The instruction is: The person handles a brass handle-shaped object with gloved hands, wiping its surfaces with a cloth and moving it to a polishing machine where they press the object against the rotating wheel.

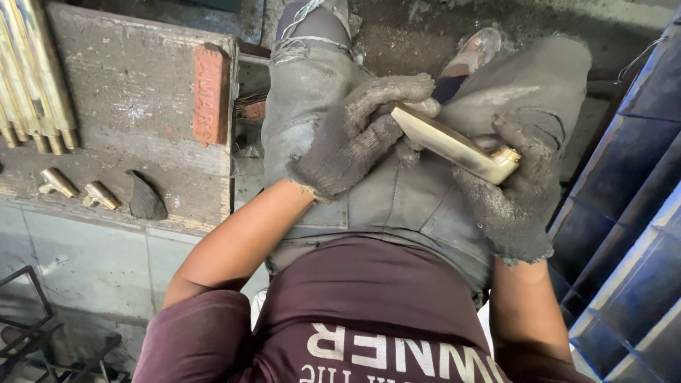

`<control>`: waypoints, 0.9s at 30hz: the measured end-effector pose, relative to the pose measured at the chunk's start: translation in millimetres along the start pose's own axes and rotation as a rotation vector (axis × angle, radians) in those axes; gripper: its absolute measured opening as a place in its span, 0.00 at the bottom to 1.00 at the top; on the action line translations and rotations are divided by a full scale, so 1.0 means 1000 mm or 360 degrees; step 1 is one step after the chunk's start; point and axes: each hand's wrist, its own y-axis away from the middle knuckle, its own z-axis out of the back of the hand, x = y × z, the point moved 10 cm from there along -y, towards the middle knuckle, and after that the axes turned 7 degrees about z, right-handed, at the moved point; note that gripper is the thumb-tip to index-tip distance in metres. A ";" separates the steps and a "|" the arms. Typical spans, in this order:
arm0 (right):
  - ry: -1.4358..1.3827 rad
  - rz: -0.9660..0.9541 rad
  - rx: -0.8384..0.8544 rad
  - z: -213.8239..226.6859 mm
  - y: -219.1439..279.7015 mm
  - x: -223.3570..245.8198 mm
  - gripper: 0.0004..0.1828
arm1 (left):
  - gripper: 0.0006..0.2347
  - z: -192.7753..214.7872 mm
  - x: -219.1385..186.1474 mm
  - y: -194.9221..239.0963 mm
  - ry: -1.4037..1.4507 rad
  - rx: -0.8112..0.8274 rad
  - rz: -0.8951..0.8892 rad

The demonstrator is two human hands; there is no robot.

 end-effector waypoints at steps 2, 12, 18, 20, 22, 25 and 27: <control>-0.0111 -0.0061 0.0029 0.003 -0.004 -0.002 0.32 | 0.12 0.003 -0.004 -0.006 -0.0173 -0.0050 -0.0006; 0.0330 -0.0064 0.0156 0.013 -0.091 -0.037 0.16 | 0.13 0.011 0.124 -0.104 0.0380 -0.0006 0.0753; -0.0244 -0.0512 0.0012 0.008 -0.135 -0.087 0.15 | 0.10 0.023 0.191 -0.156 0.0519 -0.0203 0.0846; -0.0206 -0.0497 0.0016 0.012 -0.136 -0.103 0.14 | 0.10 0.027 0.202 -0.164 0.0514 -0.0278 0.0836; -0.0237 -0.0538 -0.0017 0.015 -0.137 -0.116 0.15 | 0.11 0.029 0.208 -0.171 0.0501 -0.0284 0.0822; -0.0238 -0.0546 -0.0044 0.014 -0.143 -0.119 0.15 | 0.11 0.029 0.215 -0.175 0.0596 -0.0325 0.0777; -0.0240 -0.0566 -0.0051 0.012 -0.146 -0.120 0.15 | 0.10 0.029 0.223 -0.177 0.0685 -0.0377 0.0792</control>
